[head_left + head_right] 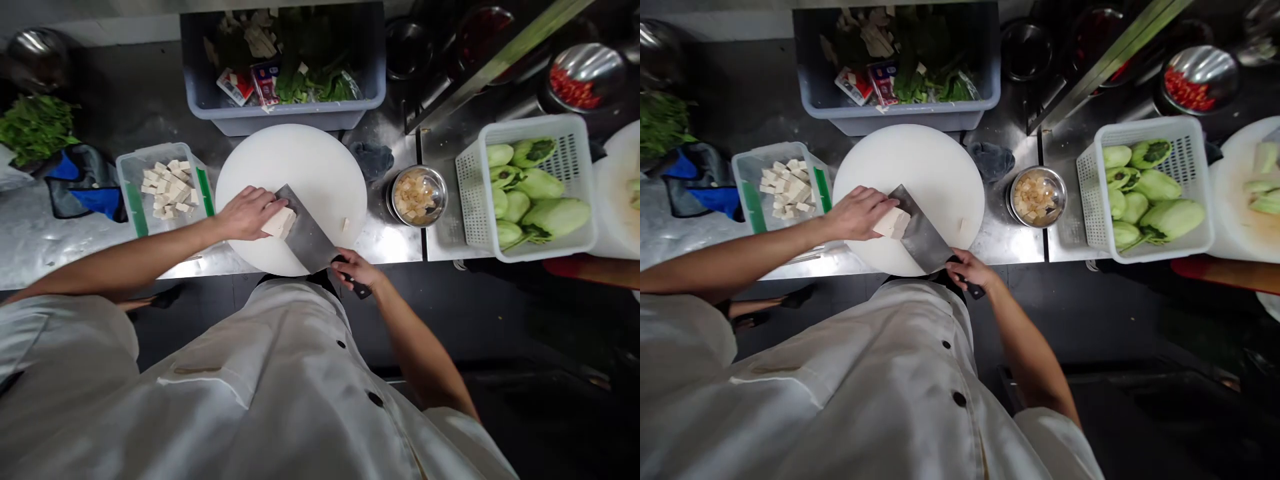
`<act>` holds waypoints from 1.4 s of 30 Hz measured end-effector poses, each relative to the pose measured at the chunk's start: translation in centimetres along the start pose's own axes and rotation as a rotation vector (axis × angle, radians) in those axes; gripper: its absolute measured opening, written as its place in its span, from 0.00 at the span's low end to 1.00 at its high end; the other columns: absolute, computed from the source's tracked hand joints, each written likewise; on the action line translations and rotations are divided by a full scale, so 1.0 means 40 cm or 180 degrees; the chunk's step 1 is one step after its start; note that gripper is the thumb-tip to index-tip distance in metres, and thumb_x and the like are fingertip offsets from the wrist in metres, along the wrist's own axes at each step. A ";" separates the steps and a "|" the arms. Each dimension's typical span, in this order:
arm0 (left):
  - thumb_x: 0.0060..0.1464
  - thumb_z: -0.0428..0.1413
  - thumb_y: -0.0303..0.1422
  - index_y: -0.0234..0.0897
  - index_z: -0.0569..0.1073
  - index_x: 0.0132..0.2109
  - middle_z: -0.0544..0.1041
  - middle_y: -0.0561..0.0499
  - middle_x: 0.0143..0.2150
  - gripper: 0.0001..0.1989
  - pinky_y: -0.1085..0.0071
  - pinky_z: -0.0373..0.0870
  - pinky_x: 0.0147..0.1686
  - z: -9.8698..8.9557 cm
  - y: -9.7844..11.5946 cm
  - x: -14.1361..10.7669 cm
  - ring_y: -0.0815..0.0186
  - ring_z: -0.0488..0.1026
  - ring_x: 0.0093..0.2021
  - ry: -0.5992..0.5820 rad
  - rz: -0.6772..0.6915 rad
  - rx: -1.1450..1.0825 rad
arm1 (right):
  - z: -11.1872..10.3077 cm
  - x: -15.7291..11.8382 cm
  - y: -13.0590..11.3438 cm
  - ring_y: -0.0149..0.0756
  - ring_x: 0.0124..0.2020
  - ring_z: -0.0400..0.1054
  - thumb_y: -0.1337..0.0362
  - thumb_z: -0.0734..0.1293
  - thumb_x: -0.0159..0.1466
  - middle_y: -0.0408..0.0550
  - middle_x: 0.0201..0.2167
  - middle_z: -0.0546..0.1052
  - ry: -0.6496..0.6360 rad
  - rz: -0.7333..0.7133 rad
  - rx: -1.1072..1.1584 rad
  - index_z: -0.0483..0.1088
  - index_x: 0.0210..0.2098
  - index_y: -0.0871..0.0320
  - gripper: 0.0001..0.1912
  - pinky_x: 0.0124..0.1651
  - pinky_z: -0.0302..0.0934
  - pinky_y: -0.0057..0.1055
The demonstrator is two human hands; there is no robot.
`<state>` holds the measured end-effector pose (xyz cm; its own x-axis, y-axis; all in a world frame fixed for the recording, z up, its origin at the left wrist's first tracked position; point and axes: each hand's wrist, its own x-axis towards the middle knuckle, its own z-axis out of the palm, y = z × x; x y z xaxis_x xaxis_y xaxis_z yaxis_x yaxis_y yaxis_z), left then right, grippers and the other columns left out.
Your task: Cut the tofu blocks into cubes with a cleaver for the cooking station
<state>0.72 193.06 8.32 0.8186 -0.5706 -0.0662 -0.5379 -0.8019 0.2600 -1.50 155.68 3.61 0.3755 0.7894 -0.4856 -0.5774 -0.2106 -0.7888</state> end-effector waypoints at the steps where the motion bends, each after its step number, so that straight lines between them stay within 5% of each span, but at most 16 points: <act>1: 0.53 0.63 0.43 0.38 0.62 0.71 0.72 0.34 0.59 0.42 0.48 0.63 0.57 0.003 0.045 -0.011 0.41 0.68 0.59 -0.0040 -0.0265 0.0117 | -0.049 0.001 -0.027 0.24 0.11 0.59 0.51 0.70 0.65 0.30 0.19 0.68 -0.0195 0.0052 -0.0061 0.63 0.42 0.56 0.17 0.15 0.51 0.21; 6: 0.52 0.63 0.36 0.33 0.60 0.71 0.70 0.31 0.63 0.41 0.50 0.62 0.55 0.042 0.186 0.006 0.41 0.67 0.61 -0.0056 -0.1125 0.0260 | -0.246 0.059 -0.204 0.25 0.12 0.60 0.51 0.73 0.65 0.32 0.19 0.69 -0.0985 0.0523 -0.0706 0.65 0.47 0.58 0.22 0.15 0.54 0.22; 11: 0.54 0.62 0.38 0.35 0.61 0.69 0.72 0.34 0.59 0.39 0.52 0.62 0.55 0.031 0.157 0.076 0.43 0.70 0.58 -0.0179 -0.1512 0.0222 | -0.327 0.156 -0.321 0.26 0.12 0.61 0.48 0.76 0.62 0.33 0.20 0.69 -0.1243 0.0736 -0.1053 0.65 0.48 0.58 0.27 0.15 0.54 0.23; 16: 0.53 0.63 0.41 0.37 0.62 0.67 0.73 0.37 0.58 0.37 0.55 0.64 0.54 0.001 0.123 0.114 0.45 0.72 0.56 -0.0434 -0.1681 0.0109 | -0.324 0.156 -0.340 0.26 0.12 0.59 0.45 0.75 0.60 0.33 0.20 0.69 -0.0513 0.0277 -0.1207 0.62 0.39 0.54 0.24 0.16 0.52 0.24; 19: 0.53 0.63 0.40 0.36 0.63 0.66 0.73 0.36 0.58 0.36 0.55 0.64 0.54 -0.004 0.125 0.127 0.45 0.72 0.57 -0.0525 -0.1720 0.0123 | -0.251 0.080 -0.299 0.27 0.12 0.58 0.46 0.70 0.63 0.31 0.18 0.66 0.0581 -0.0159 -0.1450 0.61 0.38 0.53 0.21 0.17 0.50 0.25; 22: 0.52 0.65 0.42 0.36 0.61 0.68 0.72 0.35 0.61 0.40 0.54 0.64 0.55 -0.005 0.129 0.127 0.44 0.71 0.58 -0.0479 -0.1754 0.0083 | -0.111 -0.015 -0.226 0.31 0.15 0.62 0.50 0.63 0.68 0.34 0.18 0.65 0.1653 -0.0200 -0.2073 0.59 0.38 0.51 0.13 0.21 0.52 0.27; 24: 0.52 0.65 0.46 0.37 0.58 0.70 0.70 0.35 0.64 0.44 0.53 0.63 0.57 -0.004 0.129 0.118 0.44 0.69 0.61 -0.0289 -0.1714 -0.0007 | -0.002 -0.058 -0.177 0.36 0.20 0.67 0.54 0.60 0.70 0.38 0.20 0.68 0.1940 -0.0133 -0.2529 0.60 0.39 0.52 0.09 0.25 0.51 0.28; 27: 0.57 0.61 0.48 0.37 0.60 0.71 0.69 0.36 0.65 0.40 0.51 0.61 0.61 0.002 0.126 0.099 0.43 0.67 0.62 0.0072 -0.1588 -0.0182 | 0.141 -0.077 -0.127 0.41 0.28 0.70 0.59 0.57 0.70 0.46 0.26 0.75 0.1998 0.0111 -0.3065 0.62 0.43 0.54 0.07 0.29 0.48 0.30; 31: 0.60 0.57 0.44 0.38 0.66 0.68 0.69 0.37 0.66 0.32 0.49 0.62 0.60 0.016 0.116 0.085 0.43 0.68 0.62 0.0262 -0.1353 -0.0303 | 0.261 -0.071 -0.118 0.41 0.27 0.70 0.62 0.54 0.73 0.49 0.28 0.77 0.1935 0.0566 -0.3356 0.63 0.47 0.58 0.10 0.30 0.43 0.31; 37: 0.59 0.59 0.43 0.39 0.67 0.66 0.70 0.37 0.64 0.31 0.49 0.62 0.58 0.032 0.103 0.088 0.43 0.68 0.60 0.0340 -0.1289 -0.0345 | 0.361 -0.090 -0.149 0.40 0.27 0.71 0.62 0.54 0.74 0.50 0.31 0.79 0.2100 0.0577 -0.3510 0.62 0.47 0.57 0.09 0.30 0.42 0.31; 42: 0.59 0.59 0.43 0.37 0.68 0.63 0.71 0.38 0.62 0.28 0.49 0.63 0.57 0.032 0.100 0.085 0.44 0.68 0.59 0.0389 -0.1199 -0.0343 | 0.392 -0.086 -0.159 0.40 0.28 0.71 0.62 0.54 0.75 0.51 0.32 0.79 0.2136 0.0696 -0.3597 0.61 0.47 0.57 0.08 0.30 0.42 0.31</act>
<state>1.11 187.69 7.89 0.9757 -0.2100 -0.0629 -0.1770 -0.9239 0.3393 -10.50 163.33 16.20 0.8232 0.3118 -0.4744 0.1210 -0.9129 -0.3899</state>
